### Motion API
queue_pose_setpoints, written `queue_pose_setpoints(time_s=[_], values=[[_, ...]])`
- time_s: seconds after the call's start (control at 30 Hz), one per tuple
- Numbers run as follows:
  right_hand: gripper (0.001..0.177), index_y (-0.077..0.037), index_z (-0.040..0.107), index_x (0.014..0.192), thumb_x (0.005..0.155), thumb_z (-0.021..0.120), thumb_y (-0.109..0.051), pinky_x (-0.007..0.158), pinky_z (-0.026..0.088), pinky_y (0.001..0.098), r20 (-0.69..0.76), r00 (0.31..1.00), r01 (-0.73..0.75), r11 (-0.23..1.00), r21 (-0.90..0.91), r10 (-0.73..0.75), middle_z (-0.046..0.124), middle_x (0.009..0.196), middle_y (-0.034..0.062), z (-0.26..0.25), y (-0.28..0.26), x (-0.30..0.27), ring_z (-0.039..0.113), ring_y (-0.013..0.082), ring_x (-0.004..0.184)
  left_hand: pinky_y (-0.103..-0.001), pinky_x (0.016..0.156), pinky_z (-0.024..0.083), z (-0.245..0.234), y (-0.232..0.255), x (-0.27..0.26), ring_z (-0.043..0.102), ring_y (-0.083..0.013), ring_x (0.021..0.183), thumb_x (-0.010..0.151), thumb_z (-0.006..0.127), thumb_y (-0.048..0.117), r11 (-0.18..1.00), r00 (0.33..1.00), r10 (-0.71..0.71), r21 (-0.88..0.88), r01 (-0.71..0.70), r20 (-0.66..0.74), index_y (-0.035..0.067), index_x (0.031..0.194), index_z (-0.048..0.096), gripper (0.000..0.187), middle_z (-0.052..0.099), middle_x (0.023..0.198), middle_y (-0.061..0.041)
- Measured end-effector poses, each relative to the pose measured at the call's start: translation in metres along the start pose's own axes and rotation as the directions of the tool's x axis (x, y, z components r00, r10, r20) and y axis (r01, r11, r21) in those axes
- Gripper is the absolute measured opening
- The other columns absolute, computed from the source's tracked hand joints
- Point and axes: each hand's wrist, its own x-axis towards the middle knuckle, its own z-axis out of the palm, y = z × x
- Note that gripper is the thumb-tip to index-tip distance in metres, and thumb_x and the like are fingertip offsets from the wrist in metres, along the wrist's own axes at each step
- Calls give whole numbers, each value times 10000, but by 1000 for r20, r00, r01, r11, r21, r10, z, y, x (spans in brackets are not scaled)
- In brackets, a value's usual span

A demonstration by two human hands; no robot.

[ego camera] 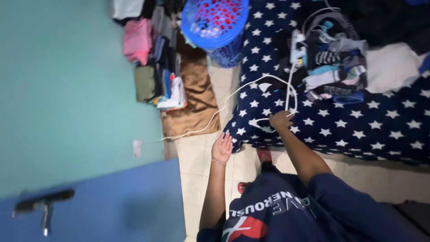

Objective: The person dips a mop into a bucket of water, wrings the mop head by hand, and then mops the floor in a narrow hallway and a small bathroom area, moving a rug aside to clean underneath it.

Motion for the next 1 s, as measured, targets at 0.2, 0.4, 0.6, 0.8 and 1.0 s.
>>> queue_pose_setpoints(time_s=[0.2,0.4,0.6,0.8,1.0], values=[[563,14,605,1335,876,639,-310,1062,400,593,-435,842,291,948,-129,-318,489,1429,291,16,-12,-47,404,485,1349,-338,1025,459,-80,24,-77,559,-168,1302,1004,513,300,972,979,154,-160,-175,-132,198,1408,585,423,602,1451,9],[220,-20,715,1121,954,634,-140,908,537,418,-331,353,918,255,305,-875,706,1127,205,123,-66,-188,675,390,1036,-346,1041,458,-162,6,-148,531,-171,1337,1029,332,378,635,839,408,-548,-544,-360,209,1465,546,513,552,1518,20],[268,-31,624,1238,986,576,-109,977,515,310,186,33,519,176,837,-982,709,1164,97,255,-67,-404,664,184,1132,-431,1141,379,-221,-14,-180,454,-268,1417,1058,156,424,300,645,656,-648,-700,-392,170,1492,478,597,494,1557,-36],[197,5,664,1112,995,586,-134,884,537,270,444,91,254,452,855,-892,717,1050,72,284,-24,-497,669,140,1003,-442,1217,326,-283,-36,-224,454,-284,1426,1078,171,391,-9,438,644,-579,-816,-627,63,1489,494,617,516,1524,-110],[230,16,671,1059,993,538,-160,823,543,284,640,0,167,631,757,-768,716,1002,99,337,-2,-524,665,164,932,-443,1216,348,-317,-57,-256,463,-286,1422,1070,198,371,-277,339,531,-537,-797,-777,27,1467,511,611,550,1496,-131]])
